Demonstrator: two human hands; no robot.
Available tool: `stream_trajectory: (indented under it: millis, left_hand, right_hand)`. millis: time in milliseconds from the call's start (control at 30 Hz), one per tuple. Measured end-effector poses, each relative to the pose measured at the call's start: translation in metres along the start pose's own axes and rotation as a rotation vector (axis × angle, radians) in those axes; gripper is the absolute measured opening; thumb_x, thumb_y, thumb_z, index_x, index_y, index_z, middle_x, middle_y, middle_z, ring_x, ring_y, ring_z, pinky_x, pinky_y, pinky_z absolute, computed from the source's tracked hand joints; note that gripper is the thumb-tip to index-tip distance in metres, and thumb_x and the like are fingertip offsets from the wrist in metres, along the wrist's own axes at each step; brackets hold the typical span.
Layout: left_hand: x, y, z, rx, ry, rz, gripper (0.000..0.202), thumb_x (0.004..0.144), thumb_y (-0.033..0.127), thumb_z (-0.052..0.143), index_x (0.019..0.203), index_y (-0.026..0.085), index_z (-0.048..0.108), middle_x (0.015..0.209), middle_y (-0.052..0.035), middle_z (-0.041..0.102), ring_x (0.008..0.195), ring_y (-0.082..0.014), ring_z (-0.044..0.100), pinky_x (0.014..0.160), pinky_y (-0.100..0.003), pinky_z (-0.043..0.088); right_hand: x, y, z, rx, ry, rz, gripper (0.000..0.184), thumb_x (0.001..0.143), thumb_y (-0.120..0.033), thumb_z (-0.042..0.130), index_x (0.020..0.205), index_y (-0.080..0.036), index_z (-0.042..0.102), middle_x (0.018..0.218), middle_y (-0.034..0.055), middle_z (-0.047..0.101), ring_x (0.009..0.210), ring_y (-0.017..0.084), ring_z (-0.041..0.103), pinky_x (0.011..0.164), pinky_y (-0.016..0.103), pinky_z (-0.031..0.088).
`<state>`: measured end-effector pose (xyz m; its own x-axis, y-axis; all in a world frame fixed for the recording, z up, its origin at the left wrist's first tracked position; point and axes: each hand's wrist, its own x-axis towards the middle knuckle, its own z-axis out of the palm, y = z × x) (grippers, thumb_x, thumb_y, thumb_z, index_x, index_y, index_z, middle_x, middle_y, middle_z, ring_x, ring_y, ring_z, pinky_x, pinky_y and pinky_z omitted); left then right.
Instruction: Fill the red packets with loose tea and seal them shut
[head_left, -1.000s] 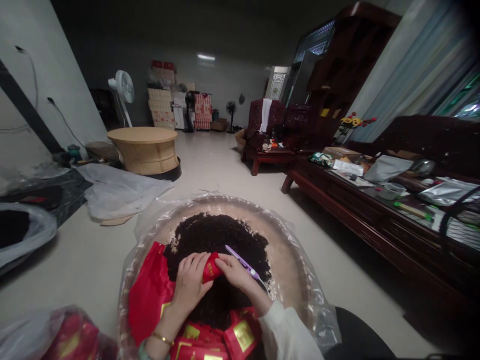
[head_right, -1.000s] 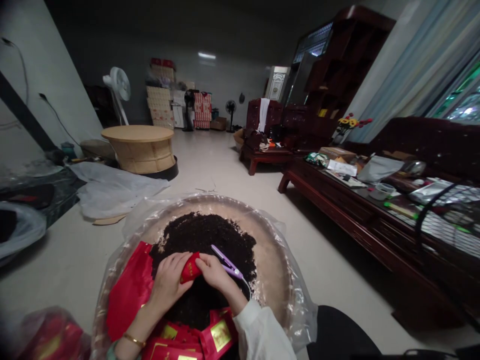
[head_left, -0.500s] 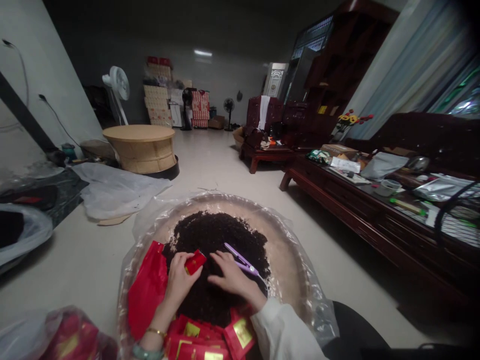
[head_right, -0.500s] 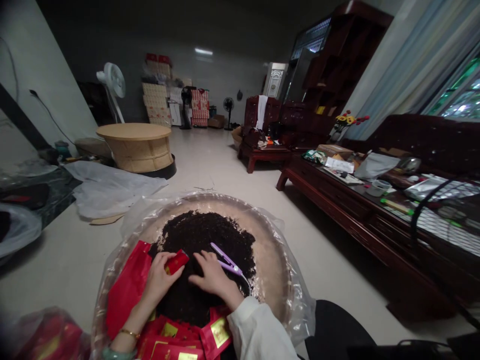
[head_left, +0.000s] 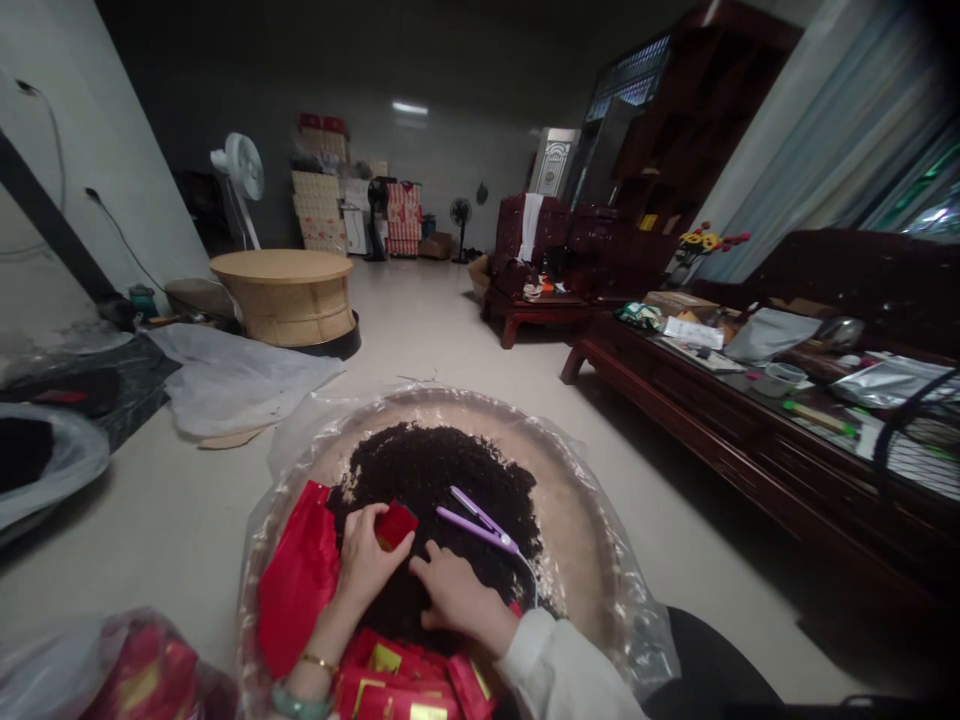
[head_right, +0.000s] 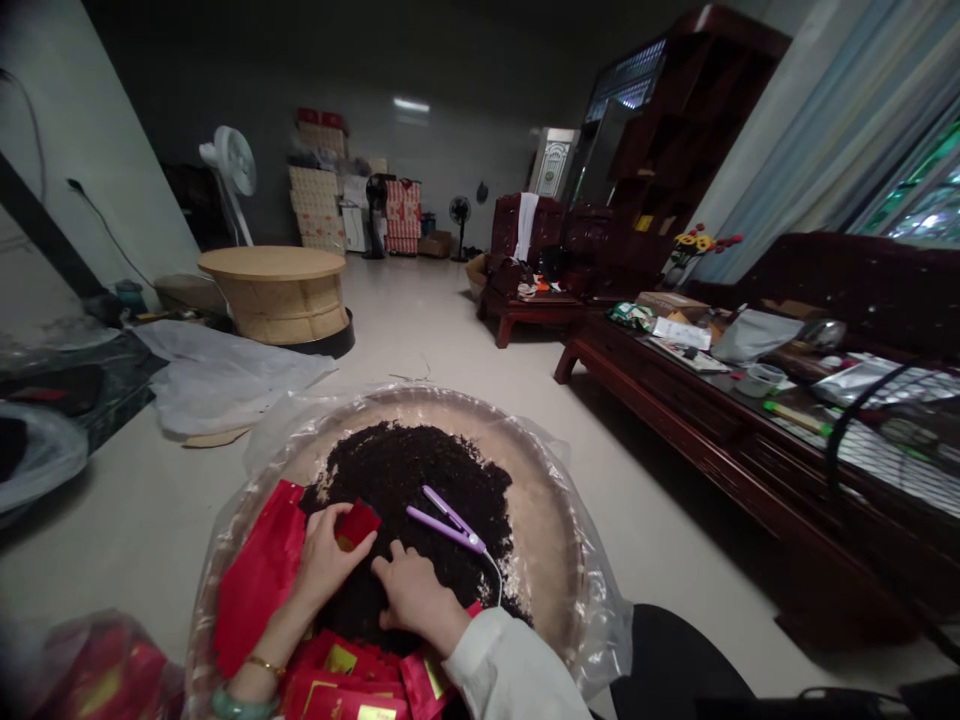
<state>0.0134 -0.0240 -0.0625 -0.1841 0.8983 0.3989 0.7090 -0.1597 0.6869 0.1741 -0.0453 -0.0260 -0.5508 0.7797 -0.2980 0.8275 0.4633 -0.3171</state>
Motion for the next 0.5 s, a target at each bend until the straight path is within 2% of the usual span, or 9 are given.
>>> stream_trajectory:
  millis: [133,200,300,400,500]
  left_hand:
    - [0.000,0.001,-0.004,0.022,-0.038,-0.017,0.039,0.063,0.042,0.066,0.093,0.021,0.054,0.086,-0.0039,0.056,0.085,-0.0247,0.058,0.078,-0.041,0.050]
    - [-0.001,0.001,-0.005,0.020,-0.067,-0.022,0.038,0.064,0.042,0.065,0.094,0.021,0.053,0.086,-0.0039,0.056,0.084,-0.0243,0.059,0.078,-0.041,0.051]
    - [-0.002,0.002,-0.006,0.021,-0.105,-0.014,0.038,0.066,0.041,0.065,0.095,0.020,0.052,0.087,-0.0044,0.056,0.085,-0.0241,0.060,0.079,-0.040,0.051]
    - [-0.003,0.007,-0.009,0.004,-0.138,0.020,0.043,0.068,0.038,0.064,0.105,0.019,0.050,0.093,-0.0060,0.059,0.088,-0.0235,0.061,0.079,-0.039,0.051]
    - [-0.002,0.017,-0.016,0.008,-0.206,0.121,0.045,0.072,0.031,0.062,0.115,0.022,0.050,0.100,-0.0058,0.061,0.095,-0.0233,0.060,0.084,-0.038,0.049]
  right_hand:
    - [0.003,0.017,-0.003,0.284,0.110,0.011,0.031,0.058,-0.011,0.068,0.088,-0.019,0.063,0.094,0.0045,0.060,0.079,0.019,0.059,0.067,0.027,0.046]
    - [0.008,0.025,-0.011,0.536,0.173,0.035,0.024,0.058,-0.007,0.063,0.080,-0.018,0.062,0.077,-0.0009,0.059,0.068,0.014,0.057,0.061,0.023,0.044]
    - [0.017,0.032,-0.031,0.967,0.198,0.119,0.023,0.060,-0.009,0.054,0.081,-0.018,0.058,0.058,-0.0067,0.052,0.048,0.009,0.050,0.046,0.019,0.040]
    - [0.024,0.031,-0.051,1.312,0.231,0.092,0.020,0.060,-0.013,0.053,0.079,-0.018,0.055,0.055,-0.0070,0.054,0.046,0.009,0.053,0.040,0.017,0.038]
    - [0.029,0.027,-0.061,1.528,0.210,0.039,0.021,0.058,-0.017,0.058,0.079,-0.017,0.056,0.064,-0.0031,0.062,0.049,0.010,0.058,0.040,0.017,0.037]
